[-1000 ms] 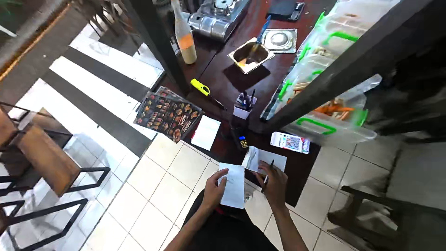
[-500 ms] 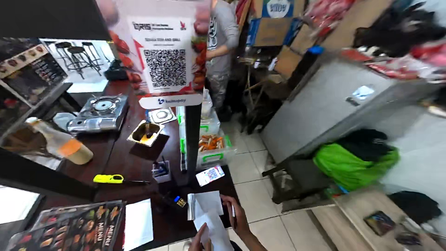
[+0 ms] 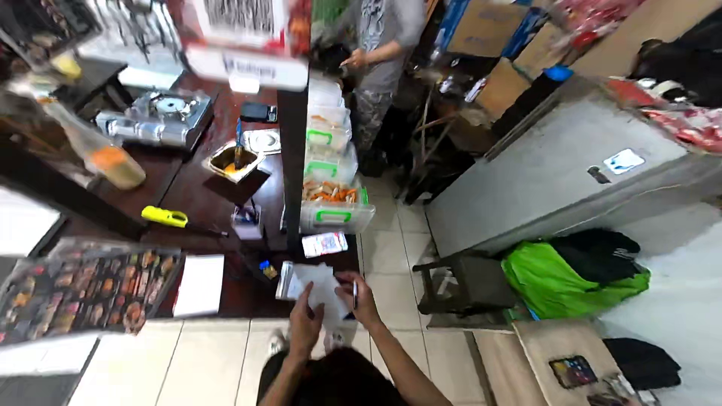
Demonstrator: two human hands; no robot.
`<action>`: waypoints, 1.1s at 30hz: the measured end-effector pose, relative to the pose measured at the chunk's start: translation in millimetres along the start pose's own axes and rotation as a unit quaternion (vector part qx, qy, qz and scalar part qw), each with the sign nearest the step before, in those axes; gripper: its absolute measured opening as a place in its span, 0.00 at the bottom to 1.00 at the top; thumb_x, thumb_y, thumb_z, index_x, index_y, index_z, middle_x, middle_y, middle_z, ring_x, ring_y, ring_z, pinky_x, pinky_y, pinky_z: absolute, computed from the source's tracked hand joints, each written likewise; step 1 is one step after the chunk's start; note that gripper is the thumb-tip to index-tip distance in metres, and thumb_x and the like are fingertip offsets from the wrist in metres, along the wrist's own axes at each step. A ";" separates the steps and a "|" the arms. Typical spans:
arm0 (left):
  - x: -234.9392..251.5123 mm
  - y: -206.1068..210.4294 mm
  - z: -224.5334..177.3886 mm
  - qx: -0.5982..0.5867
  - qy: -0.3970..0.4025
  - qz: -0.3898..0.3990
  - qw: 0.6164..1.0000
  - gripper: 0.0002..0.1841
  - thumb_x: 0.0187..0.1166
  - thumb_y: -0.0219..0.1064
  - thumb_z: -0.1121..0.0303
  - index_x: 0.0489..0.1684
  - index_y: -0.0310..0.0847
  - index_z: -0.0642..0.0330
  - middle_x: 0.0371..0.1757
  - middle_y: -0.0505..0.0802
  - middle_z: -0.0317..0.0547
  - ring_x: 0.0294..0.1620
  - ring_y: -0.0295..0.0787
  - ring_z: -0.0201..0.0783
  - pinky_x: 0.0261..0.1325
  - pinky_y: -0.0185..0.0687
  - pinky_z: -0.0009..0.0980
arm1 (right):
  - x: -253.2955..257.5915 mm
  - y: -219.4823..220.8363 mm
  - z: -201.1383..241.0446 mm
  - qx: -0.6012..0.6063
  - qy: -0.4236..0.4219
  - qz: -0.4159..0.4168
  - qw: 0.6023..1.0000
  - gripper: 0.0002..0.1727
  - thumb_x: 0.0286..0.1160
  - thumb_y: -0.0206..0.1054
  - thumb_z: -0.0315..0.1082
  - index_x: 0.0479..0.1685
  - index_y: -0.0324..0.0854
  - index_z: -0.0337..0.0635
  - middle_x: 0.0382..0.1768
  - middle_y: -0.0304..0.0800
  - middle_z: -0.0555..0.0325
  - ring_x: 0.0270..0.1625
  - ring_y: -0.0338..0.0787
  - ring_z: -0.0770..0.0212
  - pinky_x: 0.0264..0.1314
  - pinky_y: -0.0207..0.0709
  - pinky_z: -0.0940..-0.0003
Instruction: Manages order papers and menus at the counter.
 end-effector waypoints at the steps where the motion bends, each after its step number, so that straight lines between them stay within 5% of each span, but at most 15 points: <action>1: -0.1 -0.6 -5.9 0.054 0.001 0.005 0.999 0.35 0.73 0.74 0.70 0.84 0.69 0.65 0.74 0.84 0.60 0.69 0.87 0.49 0.72 0.83 0.48 | 1.4 -1.5 0.9 -0.032 -0.009 0.020 0.999 0.26 0.71 0.74 0.28 0.69 0.77 0.30 0.63 0.90 0.47 0.56 0.94 0.60 0.61 0.90 0.61; 3: 5.0 -2.6 -7.4 0.128 -0.032 0.008 0.991 0.35 0.74 0.75 0.63 0.83 0.70 0.64 0.78 0.79 0.66 0.76 0.80 0.59 0.76 0.78 0.54 | 11.9 -1.5 -8.8 -0.108 -0.032 0.074 0.991 0.24 0.73 0.72 0.30 0.68 0.79 0.31 0.60 0.91 0.46 0.57 0.93 0.58 0.63 0.88 0.60; 7: 3.3 -3.4 21.6 0.191 -0.025 -0.035 0.981 0.31 0.77 0.74 0.64 0.80 0.74 0.62 0.78 0.80 0.59 0.79 0.77 0.55 0.80 0.74 0.52 | 22.5 2.4 -38.4 -0.193 -0.106 0.139 0.966 0.22 0.78 0.71 0.32 0.71 0.79 0.39 0.63 0.91 0.50 0.59 0.93 0.57 0.65 0.87 0.55; 11: -2.2 0.8 27.9 0.194 -0.036 -0.092 0.976 0.25 0.79 0.70 0.69 0.77 0.77 0.59 0.77 0.81 0.58 0.76 0.79 0.53 0.78 0.77 0.51 | 17.3 -6.6 -44.5 -0.118 -0.220 0.127 0.960 0.22 0.87 0.51 0.25 0.78 0.68 0.33 0.77 0.80 0.46 0.77 0.83 0.55 0.80 0.78 0.54; 14: -0.5 7.3 23.8 0.192 -0.043 -0.164 0.967 0.21 0.79 0.70 0.70 0.72 0.82 0.56 0.73 0.80 0.61 0.59 0.88 0.51 0.60 0.89 0.46 | 13.1 -12.8 -49.7 -0.064 -0.204 0.131 0.968 0.25 0.95 0.40 0.38 0.83 0.66 0.37 0.65 0.90 0.53 0.59 0.93 0.60 0.62 0.89 0.57; 17: -2.4 14.2 27.9 0.199 -0.038 -0.195 0.960 0.23 0.76 0.76 0.57 0.67 0.86 0.57 0.82 0.71 0.64 0.57 0.86 0.50 0.58 0.88 0.42 | 12.1 -7.5 -48.7 -0.048 -0.189 0.141 0.971 0.24 0.95 0.47 0.41 0.72 0.81 0.38 0.45 0.93 0.55 0.40 0.91 0.64 0.46 0.90 0.64; 19: -3.9 16.8 30.3 0.240 -0.027 -0.167 0.956 0.33 0.71 0.77 0.46 0.72 0.84 0.55 0.86 0.66 0.64 0.63 0.83 0.53 0.63 0.84 0.45 | 17.5 1.3 -46.1 -0.067 -0.179 0.141 0.971 0.21 0.93 0.51 0.39 0.63 0.87 0.40 0.47 0.92 0.54 0.41 0.92 0.65 0.47 0.90 0.66; 22: -2.2 26.6 32.7 0.326 -0.038 -0.122 0.937 0.43 0.68 0.70 0.33 0.83 0.74 0.49 0.88 0.65 0.61 0.73 0.77 0.60 0.65 0.81 0.53 | 22.3 10.8 -46.9 -0.054 -0.168 0.154 0.972 0.15 0.89 0.58 0.35 0.63 0.84 0.37 0.51 0.93 0.50 0.48 0.95 0.61 0.53 0.92 0.61; 25: 2.5 32.4 29.8 0.341 -0.082 -0.126 0.928 0.44 0.66 0.70 0.31 0.83 0.73 0.43 0.88 0.65 0.60 0.72 0.76 0.61 0.62 0.80 0.55 | 19.6 11.2 -43.8 -0.037 -0.143 0.171 0.974 0.14 0.85 0.65 0.33 0.64 0.81 0.39 0.53 0.94 0.51 0.52 0.95 0.60 0.56 0.91 0.61; 33: 7.2 35.3 27.1 0.367 -0.097 -0.112 0.918 0.50 0.60 0.75 0.32 0.87 0.68 0.43 0.87 0.69 0.56 0.73 0.74 0.61 0.63 0.77 0.56 | 35.7 29.3 -52.6 -0.100 -0.244 0.123 0.957 0.08 0.80 0.69 0.31 0.46 0.88 0.35 0.37 0.95 0.54 0.35 0.92 0.68 0.39 0.89 0.69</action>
Point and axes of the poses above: each hand's wrist, its own x-axis towards the middle knuckle, its own y-axis out of the palm, z = x × y, the point moved 2 cm from there along x, towards the middle knuckle
